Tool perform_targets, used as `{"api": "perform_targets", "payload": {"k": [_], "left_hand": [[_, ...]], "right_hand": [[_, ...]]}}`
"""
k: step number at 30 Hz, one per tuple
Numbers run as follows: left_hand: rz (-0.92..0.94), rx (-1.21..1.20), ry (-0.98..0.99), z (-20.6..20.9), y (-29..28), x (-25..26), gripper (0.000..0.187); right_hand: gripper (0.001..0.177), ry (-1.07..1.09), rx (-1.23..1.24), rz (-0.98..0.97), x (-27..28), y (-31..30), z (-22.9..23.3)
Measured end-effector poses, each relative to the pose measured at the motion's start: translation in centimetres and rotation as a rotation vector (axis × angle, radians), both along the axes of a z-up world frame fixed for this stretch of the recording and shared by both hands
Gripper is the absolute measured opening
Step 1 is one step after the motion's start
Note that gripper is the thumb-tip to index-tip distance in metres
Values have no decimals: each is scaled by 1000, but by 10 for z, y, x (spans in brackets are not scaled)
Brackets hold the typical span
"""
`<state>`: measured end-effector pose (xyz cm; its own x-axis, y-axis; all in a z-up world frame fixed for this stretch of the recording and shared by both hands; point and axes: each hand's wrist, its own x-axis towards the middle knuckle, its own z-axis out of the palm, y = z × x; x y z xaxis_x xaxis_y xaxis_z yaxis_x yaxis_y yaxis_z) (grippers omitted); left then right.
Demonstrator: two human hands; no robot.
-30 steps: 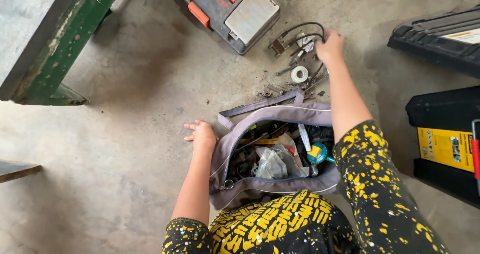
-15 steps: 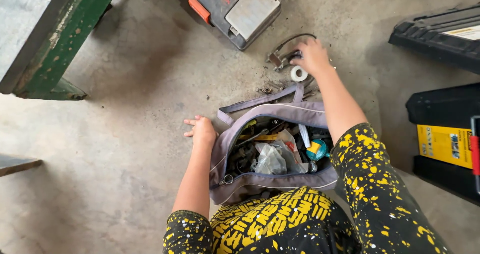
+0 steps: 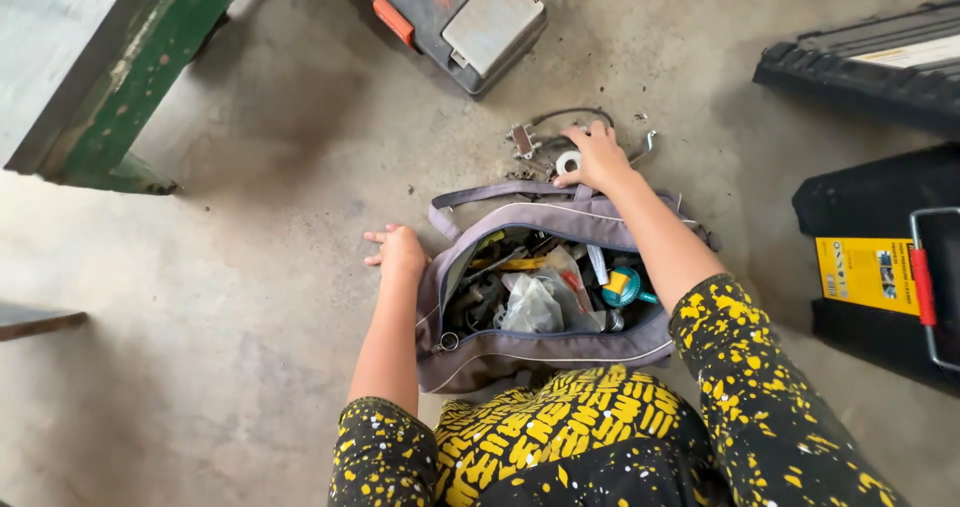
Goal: Organizing various mechanical and electrical tools inside and around a gray tool bag on the floor.
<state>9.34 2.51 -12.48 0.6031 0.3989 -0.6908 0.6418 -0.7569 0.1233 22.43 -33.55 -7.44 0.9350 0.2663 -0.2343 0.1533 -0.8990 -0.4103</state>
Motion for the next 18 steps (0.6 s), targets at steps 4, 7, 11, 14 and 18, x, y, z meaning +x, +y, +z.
{"api": "perform_targets", "payload": {"k": [4,7,11,14,18], "left_hand": [[53,1,-20,-21,3,-4,106],[-92,45,-9,-30,7,-12,112],[-168,43,-103,-2,5,-25,104],[-131,-73,-377,-21,18,-51,78],[-56,-247,-1109,15,2,-69,38]], "right_hand": [[95,76,-28,-72,-4,-5,-13],[98,77,-37,-108,-2,-8,-30],[111,118,-47,-139,-10,-8,-24],[96,120,-46,-103,-18,-14,-29],[63,-1,-7,-70,-23,-15,-21]]}}
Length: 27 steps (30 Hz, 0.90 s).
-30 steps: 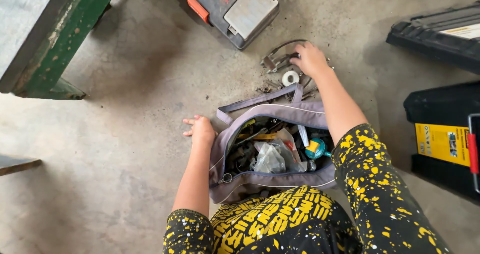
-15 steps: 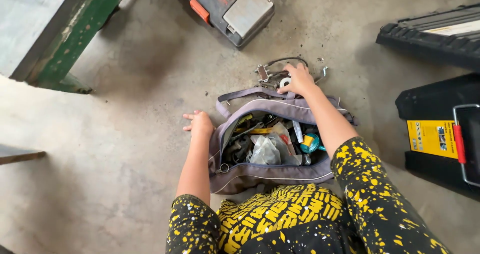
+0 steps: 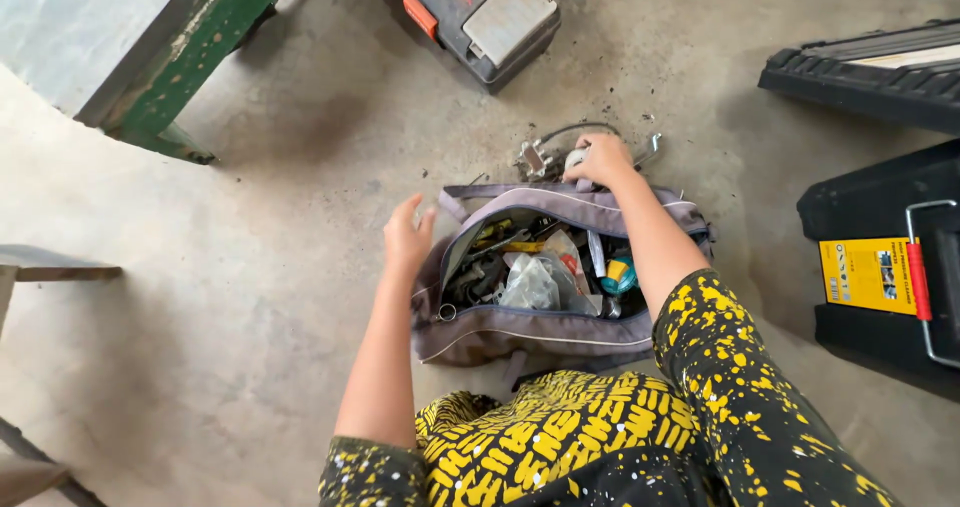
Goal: Organizing various mechanical and electrical tools inside and around a gray tool bag on the floor.
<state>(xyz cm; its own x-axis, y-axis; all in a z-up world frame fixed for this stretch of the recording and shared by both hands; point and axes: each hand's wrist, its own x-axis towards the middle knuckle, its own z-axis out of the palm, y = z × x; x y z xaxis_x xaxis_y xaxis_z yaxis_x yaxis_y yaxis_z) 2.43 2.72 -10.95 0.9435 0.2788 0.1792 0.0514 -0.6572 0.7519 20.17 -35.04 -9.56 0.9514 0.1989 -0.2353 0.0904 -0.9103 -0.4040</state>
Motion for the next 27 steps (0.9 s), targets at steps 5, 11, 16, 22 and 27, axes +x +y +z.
{"api": "perform_targets", "payload": {"k": [5,11,16,22,27], "left_hand": [[-433,-69,-215,137,-91,-26,18],[-834,207,-103,143,-136,-63,47],[-1040,336,-322,145,-157,-77,61],[-1310,475,-406,96,-171,-100,11],[-1330,88,-93,133,-169,-114,17]], "right_hand": [[49,-122,217,-89,-13,-6,62],[37,-497,373,56,-49,-23,168],[36,-606,263,183,-121,-28,240],[35,-405,299,311,-172,-28,215],[81,55,59,541,-191,-49,96]]}}
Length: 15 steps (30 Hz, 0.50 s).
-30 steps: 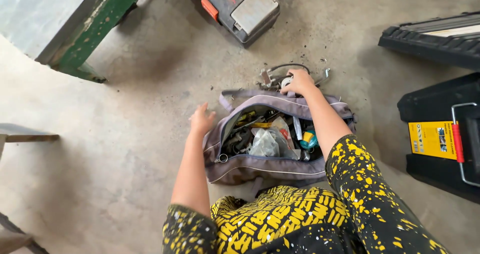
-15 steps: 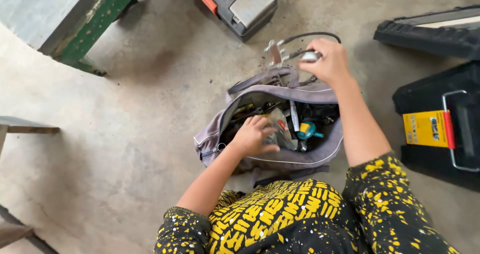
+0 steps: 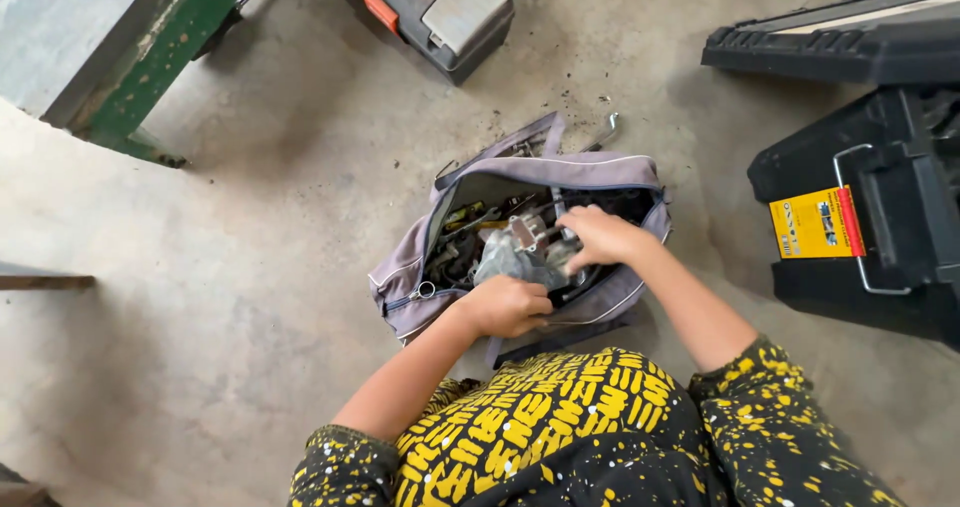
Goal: Organizing various mechanical and electrical tools inside and around a gray tool bag on the floor.
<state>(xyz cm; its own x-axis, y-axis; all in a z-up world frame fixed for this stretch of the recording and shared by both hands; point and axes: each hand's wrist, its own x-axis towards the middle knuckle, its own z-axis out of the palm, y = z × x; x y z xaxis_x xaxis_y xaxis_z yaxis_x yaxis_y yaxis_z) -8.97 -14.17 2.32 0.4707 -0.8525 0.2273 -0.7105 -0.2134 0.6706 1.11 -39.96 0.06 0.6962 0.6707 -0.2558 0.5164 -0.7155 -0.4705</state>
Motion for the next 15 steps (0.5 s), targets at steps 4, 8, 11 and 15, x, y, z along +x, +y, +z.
{"api": "perform_targets", "payload": {"k": [4,8,11,15], "left_hand": [[249,-171,-51,30,6,29,21],[884,121,-517,43,19,78,60],[940,273,-256,21,36,106,79],[662,425,129,-44,45,93,60]], "right_hand": [[66,-9,187,-239,15,-2,58],[55,-350,68,-275,40,-19,42],[33,-261,11,-88,35,-37,-5],[17,-184,-115,-59,25,-52,-22]]}}
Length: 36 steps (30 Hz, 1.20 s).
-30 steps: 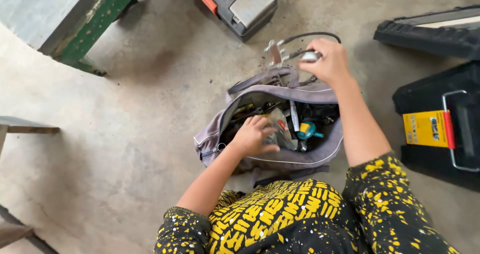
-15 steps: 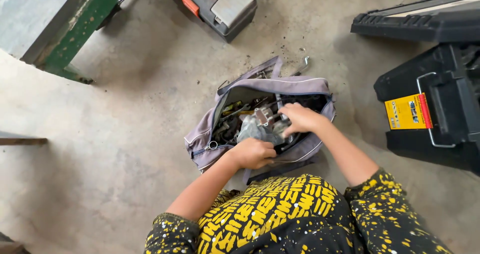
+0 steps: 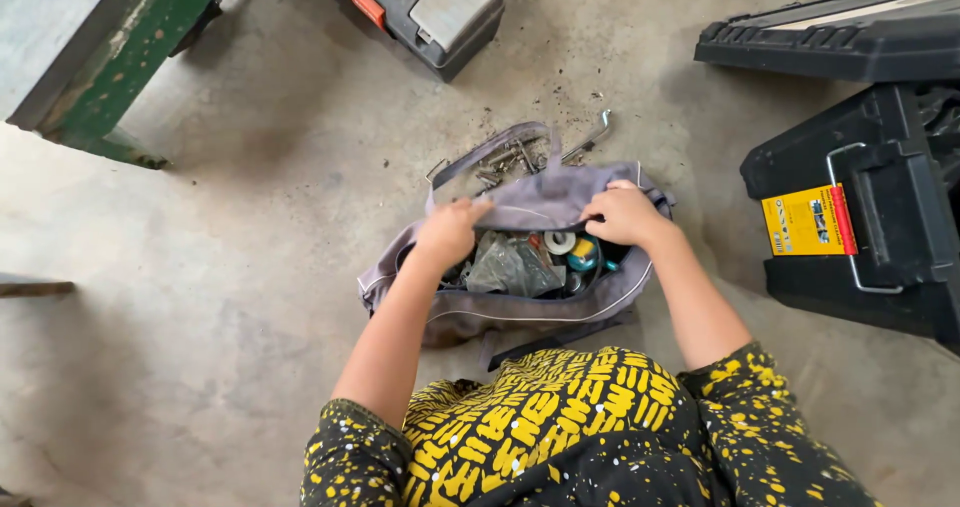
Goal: Organizing various mechanical and electrical tools inside and around a gray tool bag on the floor.
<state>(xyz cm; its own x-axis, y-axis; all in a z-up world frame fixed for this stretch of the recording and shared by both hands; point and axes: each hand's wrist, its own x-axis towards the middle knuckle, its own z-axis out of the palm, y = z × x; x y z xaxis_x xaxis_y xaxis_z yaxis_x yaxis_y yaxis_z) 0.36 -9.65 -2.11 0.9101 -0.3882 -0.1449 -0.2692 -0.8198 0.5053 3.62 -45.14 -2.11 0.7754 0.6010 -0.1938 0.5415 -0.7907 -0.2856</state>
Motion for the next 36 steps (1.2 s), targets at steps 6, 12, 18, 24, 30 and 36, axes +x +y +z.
{"api": "perform_targets", "payload": {"k": [6,12,18,24,30,36], "left_hand": [[-95,-145,-278,-16,-4,-26,34],[-162,-179,-240,-11,-5,-28,28],[-164,-216,-225,-8,0,-27,29],[-115,-386,-131,-29,17,-21,34],[-92,-417,73,-3,15,-15,39],[144,-251,241,-20,2,-1,29]], "right_hand": [[17,543,346,-378,58,8,25],[36,-438,125,-155,129,11,-80],[19,-250,-181,-235,146,-8,-134],[21,-347,-227,-436,120,-39,-50],[17,-465,-228,-437,37,-66,105],[19,-350,8,-293,-25,-49,157]]}}
